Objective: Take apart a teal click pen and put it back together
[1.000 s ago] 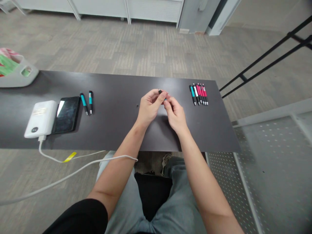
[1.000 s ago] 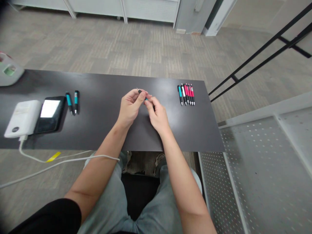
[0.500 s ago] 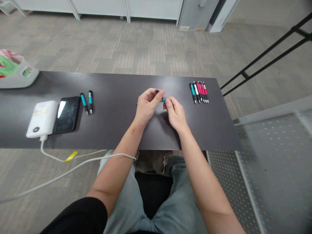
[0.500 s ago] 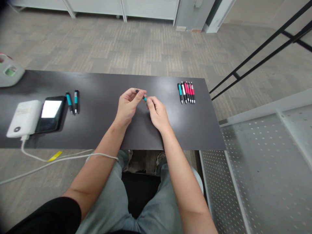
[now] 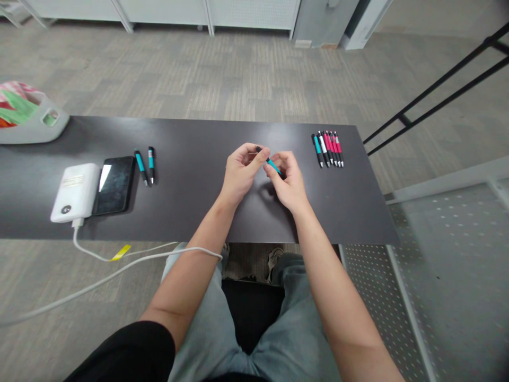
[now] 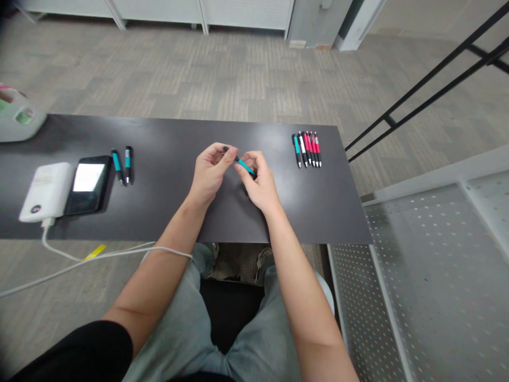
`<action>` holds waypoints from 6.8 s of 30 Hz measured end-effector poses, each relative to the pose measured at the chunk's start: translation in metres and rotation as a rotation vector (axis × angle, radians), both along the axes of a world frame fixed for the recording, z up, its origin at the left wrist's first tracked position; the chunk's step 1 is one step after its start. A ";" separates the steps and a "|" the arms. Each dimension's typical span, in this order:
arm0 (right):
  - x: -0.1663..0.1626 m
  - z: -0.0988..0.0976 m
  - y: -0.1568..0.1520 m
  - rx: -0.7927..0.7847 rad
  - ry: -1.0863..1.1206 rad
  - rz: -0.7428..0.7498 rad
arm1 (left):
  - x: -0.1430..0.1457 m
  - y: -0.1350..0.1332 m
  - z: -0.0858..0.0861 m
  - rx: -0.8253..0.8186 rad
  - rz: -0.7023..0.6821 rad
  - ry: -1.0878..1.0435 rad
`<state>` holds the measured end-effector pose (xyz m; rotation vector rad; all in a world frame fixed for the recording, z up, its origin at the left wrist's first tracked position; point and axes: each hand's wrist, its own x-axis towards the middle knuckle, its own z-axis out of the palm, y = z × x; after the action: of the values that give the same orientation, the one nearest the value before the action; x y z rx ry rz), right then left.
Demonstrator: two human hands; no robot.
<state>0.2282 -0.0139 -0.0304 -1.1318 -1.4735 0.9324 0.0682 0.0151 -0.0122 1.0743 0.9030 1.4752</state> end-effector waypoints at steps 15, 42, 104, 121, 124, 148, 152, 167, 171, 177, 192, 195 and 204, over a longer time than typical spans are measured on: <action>0.003 -0.007 0.003 0.020 -0.132 0.015 | -0.001 -0.002 0.003 -0.042 0.008 0.019; 0.021 0.005 0.002 0.065 -0.226 -0.106 | -0.091 0.007 0.000 0.014 0.139 0.990; 0.023 -0.004 0.004 0.178 -0.455 -0.050 | -0.087 0.004 0.007 0.141 0.057 1.191; 0.020 0.002 0.001 0.145 -0.470 -0.049 | -0.082 -0.003 0.011 0.045 -0.060 1.325; 0.021 0.001 0.002 0.139 -0.471 -0.045 | -0.083 -0.001 0.006 0.056 -0.026 1.307; 0.018 0.003 0.001 0.134 -0.439 0.034 | -0.067 -0.004 0.028 0.163 -0.092 0.970; 0.021 -0.002 0.003 0.095 -0.422 -0.058 | -0.073 0.003 0.026 0.141 0.111 0.889; 0.023 -0.006 0.006 0.083 -0.389 -0.136 | -0.071 -0.008 0.022 0.262 -0.154 1.250; 0.023 -0.008 0.007 0.068 -0.395 -0.163 | -0.062 -0.007 0.019 0.255 -0.203 1.272; 0.026 -0.015 0.010 0.054 -0.354 -0.169 | -0.040 -0.013 0.016 0.324 -0.322 1.296; 0.026 -0.012 0.013 0.045 -0.286 -0.128 | -0.044 -0.015 0.011 0.288 -0.264 1.340; 0.024 -0.009 0.012 0.084 -0.295 -0.119 | -0.055 -0.012 0.013 0.244 -0.225 1.343; 0.030 -0.008 0.012 0.086 -0.385 -0.026 | -0.077 -0.010 0.017 0.162 -0.174 1.364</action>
<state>0.2585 -0.0020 -0.0384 -1.3131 -1.7833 0.6485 -0.0091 0.0050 0.0053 2.2653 1.5197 0.5031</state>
